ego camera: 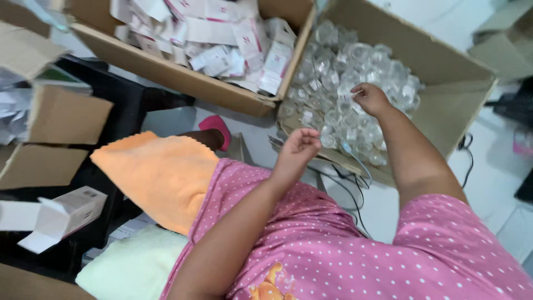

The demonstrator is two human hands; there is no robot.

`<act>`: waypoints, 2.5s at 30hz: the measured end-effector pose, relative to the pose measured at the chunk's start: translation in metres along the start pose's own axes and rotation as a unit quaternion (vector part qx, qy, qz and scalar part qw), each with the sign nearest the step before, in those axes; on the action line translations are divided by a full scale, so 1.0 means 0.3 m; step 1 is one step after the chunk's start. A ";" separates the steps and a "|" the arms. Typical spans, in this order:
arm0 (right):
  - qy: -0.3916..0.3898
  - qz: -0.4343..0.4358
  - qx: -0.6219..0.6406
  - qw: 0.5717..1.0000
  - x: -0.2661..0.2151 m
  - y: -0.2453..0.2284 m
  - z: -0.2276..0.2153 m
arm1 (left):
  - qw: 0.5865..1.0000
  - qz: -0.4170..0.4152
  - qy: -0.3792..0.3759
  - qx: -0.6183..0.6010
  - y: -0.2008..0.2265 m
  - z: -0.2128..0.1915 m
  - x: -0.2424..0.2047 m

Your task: The person sits on the floor and repeatedly picks small white boxes and clear plastic bottles from nearby cardboard boxes. They place each bottle into a box, close the box, and set it aside on a shelf or stack. The process continues with multiple units throughout the clip.

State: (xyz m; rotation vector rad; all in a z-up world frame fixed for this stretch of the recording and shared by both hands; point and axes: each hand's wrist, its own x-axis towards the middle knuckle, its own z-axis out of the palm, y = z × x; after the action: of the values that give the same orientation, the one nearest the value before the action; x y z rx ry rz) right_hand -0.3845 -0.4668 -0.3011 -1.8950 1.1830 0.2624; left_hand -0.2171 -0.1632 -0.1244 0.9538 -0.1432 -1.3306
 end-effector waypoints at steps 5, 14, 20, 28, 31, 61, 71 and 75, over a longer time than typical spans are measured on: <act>0.025 0.074 -0.032 0.996 -0.132 0.271 0.175 | 0.994 -0.047 0.077 0.066 -0.082 -0.146 0.069; 0.121 0.226 0.037 0.966 -0.250 0.317 0.402 | 0.981 -0.124 0.113 0.101 -0.020 -0.156 0.060; 0.110 0.362 0.389 0.840 -0.165 0.323 0.415 | 0.972 -0.162 0.132 0.106 0.030 -0.124 0.054; 0.064 0.402 0.360 0.840 -0.172 0.361 0.347 | 0.972 -0.157 0.133 0.114 0.032 -0.109 0.050; 0.059 0.393 0.380 0.835 -0.155 0.358 0.365 | 0.969 -0.165 0.140 0.118 0.034 -0.115 0.048; 0.285 -0.466 0.294 0.784 -0.382 -1.047 0.027 | 0.863 0.293 0.182 0.370 0.469 0.000 -0.240; -0.239 -0.604 0.197 0.735 -0.911 -1.734 0.336 | 0.622 0.422 0.362 0.552 0.782 -0.306 -0.788; -0.283 -0.620 0.153 0.716 -0.977 -1.858 0.460 | 0.653 0.480 0.478 0.339 0.789 -0.535 -0.888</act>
State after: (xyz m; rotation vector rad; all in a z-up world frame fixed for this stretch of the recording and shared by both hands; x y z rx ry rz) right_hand -0.0522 -0.0788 0.0923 -1.7044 -0.5446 -0.1145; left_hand -0.0209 0.1319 0.0405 1.7542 -0.2787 0.3786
